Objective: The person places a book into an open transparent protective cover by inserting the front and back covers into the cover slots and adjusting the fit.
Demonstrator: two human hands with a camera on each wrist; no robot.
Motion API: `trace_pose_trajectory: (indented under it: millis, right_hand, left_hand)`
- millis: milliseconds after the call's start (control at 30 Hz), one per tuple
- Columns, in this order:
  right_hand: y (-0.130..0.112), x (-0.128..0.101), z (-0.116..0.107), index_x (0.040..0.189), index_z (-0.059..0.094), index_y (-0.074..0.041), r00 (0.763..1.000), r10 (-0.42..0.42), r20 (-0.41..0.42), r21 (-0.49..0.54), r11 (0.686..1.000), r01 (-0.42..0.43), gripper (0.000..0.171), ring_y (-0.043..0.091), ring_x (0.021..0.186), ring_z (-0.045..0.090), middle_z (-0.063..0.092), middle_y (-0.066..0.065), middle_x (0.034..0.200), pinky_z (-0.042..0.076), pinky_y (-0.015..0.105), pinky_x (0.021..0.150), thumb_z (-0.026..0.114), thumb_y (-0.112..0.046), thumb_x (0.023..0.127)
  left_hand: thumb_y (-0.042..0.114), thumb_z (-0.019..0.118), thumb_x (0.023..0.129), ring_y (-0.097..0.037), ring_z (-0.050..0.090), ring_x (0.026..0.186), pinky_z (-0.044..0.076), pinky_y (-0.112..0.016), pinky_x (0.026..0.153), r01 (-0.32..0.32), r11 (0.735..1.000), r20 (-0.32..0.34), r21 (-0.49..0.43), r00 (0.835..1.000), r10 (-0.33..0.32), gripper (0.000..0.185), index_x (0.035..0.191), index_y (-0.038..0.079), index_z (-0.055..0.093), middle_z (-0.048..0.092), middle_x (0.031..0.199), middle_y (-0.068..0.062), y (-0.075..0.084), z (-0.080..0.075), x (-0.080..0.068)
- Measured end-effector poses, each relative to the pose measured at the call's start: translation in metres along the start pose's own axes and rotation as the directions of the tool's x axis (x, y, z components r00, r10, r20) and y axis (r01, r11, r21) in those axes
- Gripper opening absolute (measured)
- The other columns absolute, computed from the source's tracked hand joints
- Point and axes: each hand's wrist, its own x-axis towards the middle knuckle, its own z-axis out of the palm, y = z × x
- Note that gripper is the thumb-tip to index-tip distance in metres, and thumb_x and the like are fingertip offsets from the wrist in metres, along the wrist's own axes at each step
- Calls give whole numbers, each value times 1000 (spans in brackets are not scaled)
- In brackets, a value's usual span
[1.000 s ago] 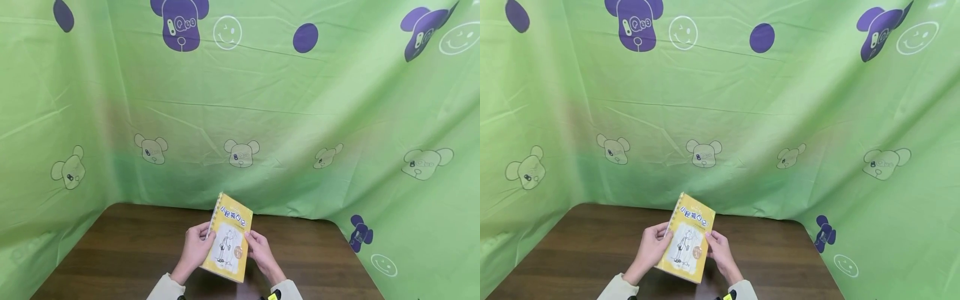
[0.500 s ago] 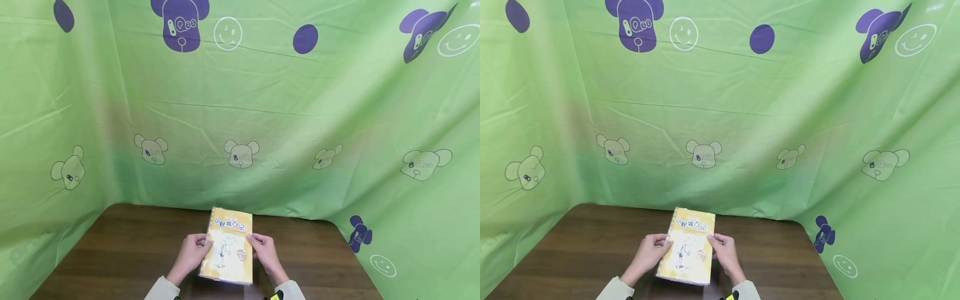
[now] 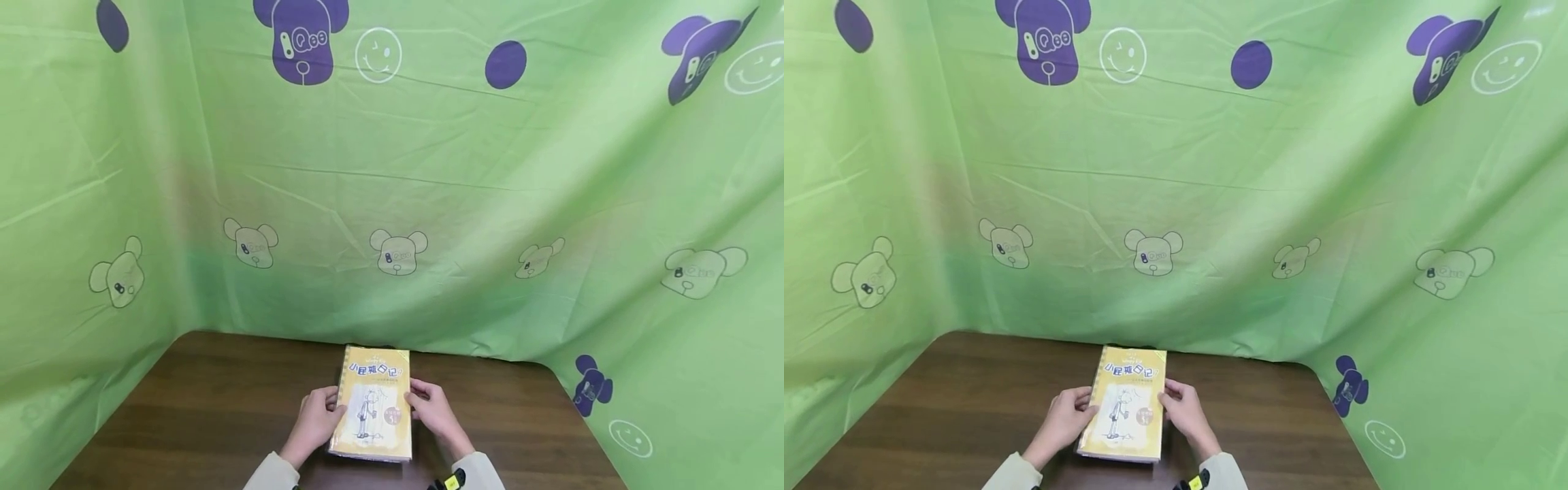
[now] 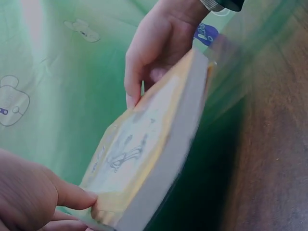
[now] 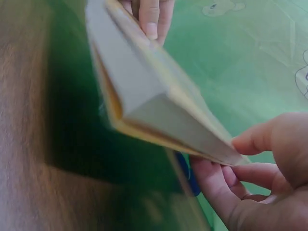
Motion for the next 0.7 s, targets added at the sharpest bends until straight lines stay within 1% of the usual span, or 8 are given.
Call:
trace_pose_trajectory:
  millis: [167,300,400,433,500,567,700]
  right_hand:
    - [9,0,-3,133,46,26,1000,-5,-5,-22,1000,5,45,20,86,70,69,24,109,63,36,69,56,-2,100]
    - [6,-3,-3,129,48,29,1000,-3,0,-43,999,3,41,24,85,71,69,24,104,63,37,68,55,1,99]
    - [9,-5,-3,126,50,29,1000,-15,16,-66,998,16,38,22,82,70,70,22,99,62,33,65,55,3,99]
    - [10,-6,-2,126,51,28,1000,-20,23,-71,997,21,38,21,81,70,70,20,98,62,31,65,55,3,98]
    - [21,-3,-4,125,54,26,999,-26,32,-94,995,29,37,17,78,68,70,16,95,61,28,62,57,1,98]
    - [23,-4,-4,125,56,24,999,-28,37,-121,992,32,36,14,75,66,69,12,92,59,25,60,59,-1,98]
    - [26,-4,-5,123,60,21,999,-27,39,-170,985,33,34,12,71,63,68,9,88,56,23,57,60,-1,96]
  left_hand:
    - [-4,74,84,-27,72,89,62,-40,77,-18,1000,4,5,1000,18,37,117,-19,65,75,101,-26,-1,5,-1]
    - [-4,73,84,-20,70,82,60,-30,70,5,1000,23,7,1000,-5,30,113,-13,70,76,94,-18,-2,8,-2]
    - [-3,74,84,-16,67,80,57,-26,66,26,1000,30,13,999,-26,28,110,-10,72,77,91,-13,-4,10,-3]
    - [-3,74,83,-16,66,80,57,-26,67,35,999,29,19,999,-36,28,110,-9,72,76,90,-12,-5,11,-3]
    - [-3,75,82,-16,66,80,56,-28,68,49,998,25,34,998,-50,28,109,-8,73,76,89,-11,-6,12,-4]
    - [-2,75,81,-14,63,78,54,-28,67,55,997,17,55,998,-57,25,106,-6,75,74,84,-7,-8,15,-4]
    - [-2,74,79,-10,57,71,49,-25,62,59,996,9,73,998,-60,16,95,0,77,67,74,0,-10,21,-7]
